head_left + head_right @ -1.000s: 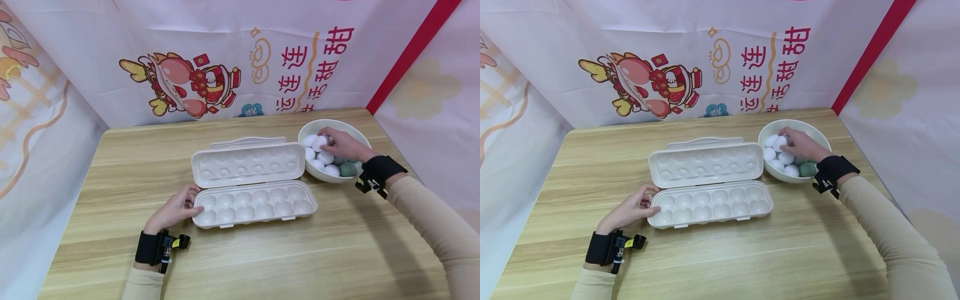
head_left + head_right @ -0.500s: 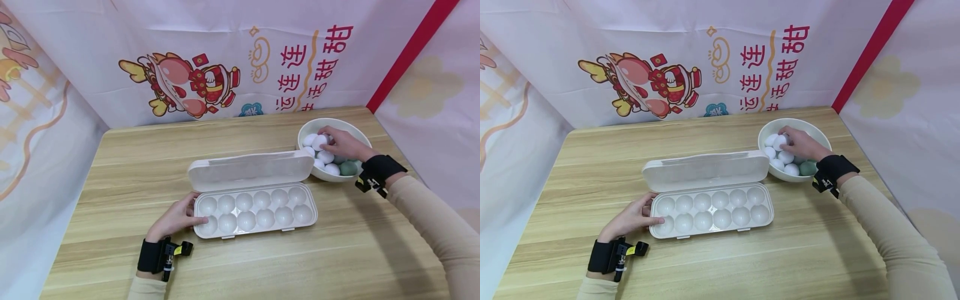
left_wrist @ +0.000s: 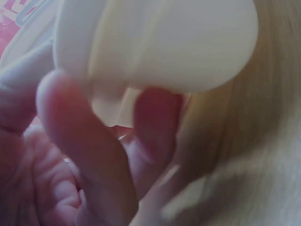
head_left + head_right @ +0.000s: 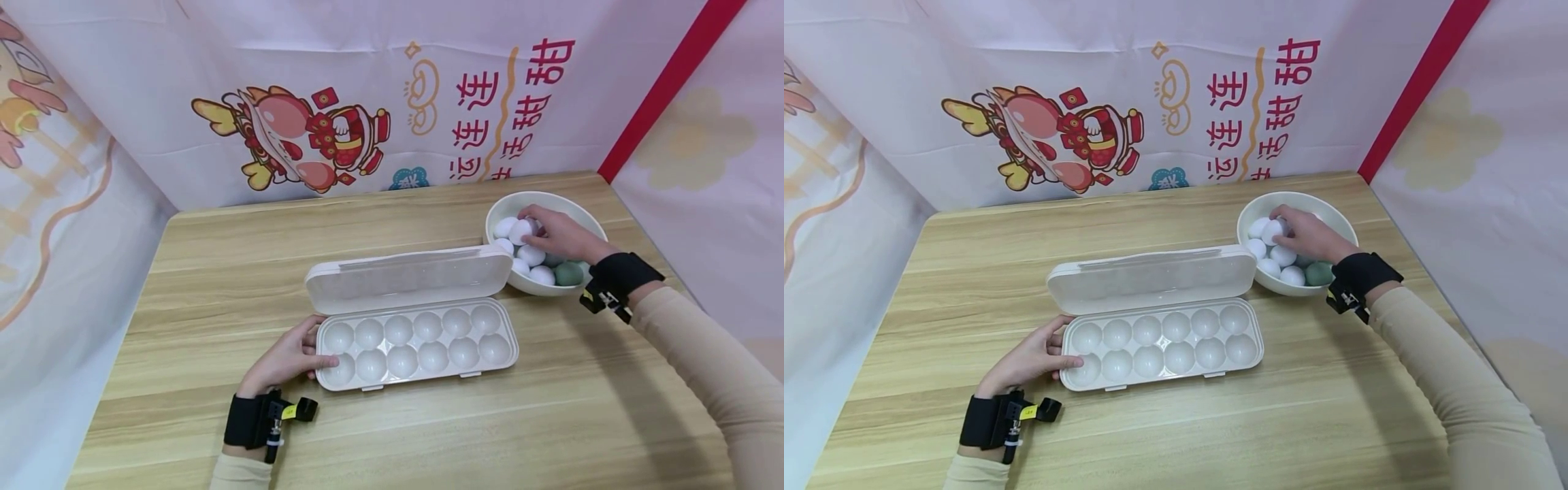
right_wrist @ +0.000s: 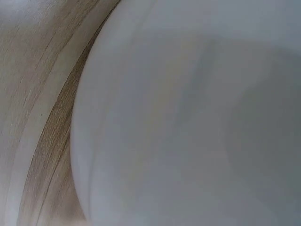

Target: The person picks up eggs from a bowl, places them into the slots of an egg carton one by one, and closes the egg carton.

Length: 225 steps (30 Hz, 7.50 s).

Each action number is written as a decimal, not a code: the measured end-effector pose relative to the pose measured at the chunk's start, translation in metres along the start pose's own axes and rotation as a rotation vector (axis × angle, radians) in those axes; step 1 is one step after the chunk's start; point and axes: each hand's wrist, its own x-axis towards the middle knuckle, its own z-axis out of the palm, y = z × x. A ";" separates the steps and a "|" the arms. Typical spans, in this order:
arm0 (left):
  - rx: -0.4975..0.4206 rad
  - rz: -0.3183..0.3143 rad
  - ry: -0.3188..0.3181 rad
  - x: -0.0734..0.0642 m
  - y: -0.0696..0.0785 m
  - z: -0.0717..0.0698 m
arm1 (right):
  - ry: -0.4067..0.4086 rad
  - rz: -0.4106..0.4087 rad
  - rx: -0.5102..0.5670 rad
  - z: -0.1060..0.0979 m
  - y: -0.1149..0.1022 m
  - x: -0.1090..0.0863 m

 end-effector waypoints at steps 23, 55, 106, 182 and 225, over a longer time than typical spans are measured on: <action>-0.195 -0.008 -0.097 -0.004 -0.017 -0.009 | 0.094 -0.067 -0.121 0.005 -0.009 -0.014; -0.291 0.024 -0.089 -0.006 -0.023 -0.011 | 0.341 -0.332 -0.266 0.017 -0.034 -0.078; -0.380 -0.039 -0.040 -0.003 -0.021 -0.008 | 0.283 -0.686 0.007 0.146 -0.188 -0.033; -0.428 0.012 -0.106 -0.004 -0.027 -0.017 | -0.089 -1.083 -0.784 0.154 -0.274 0.042; -0.376 0.037 -0.115 -0.006 -0.025 -0.010 | 0.143 -0.767 -0.696 0.029 -0.163 -0.043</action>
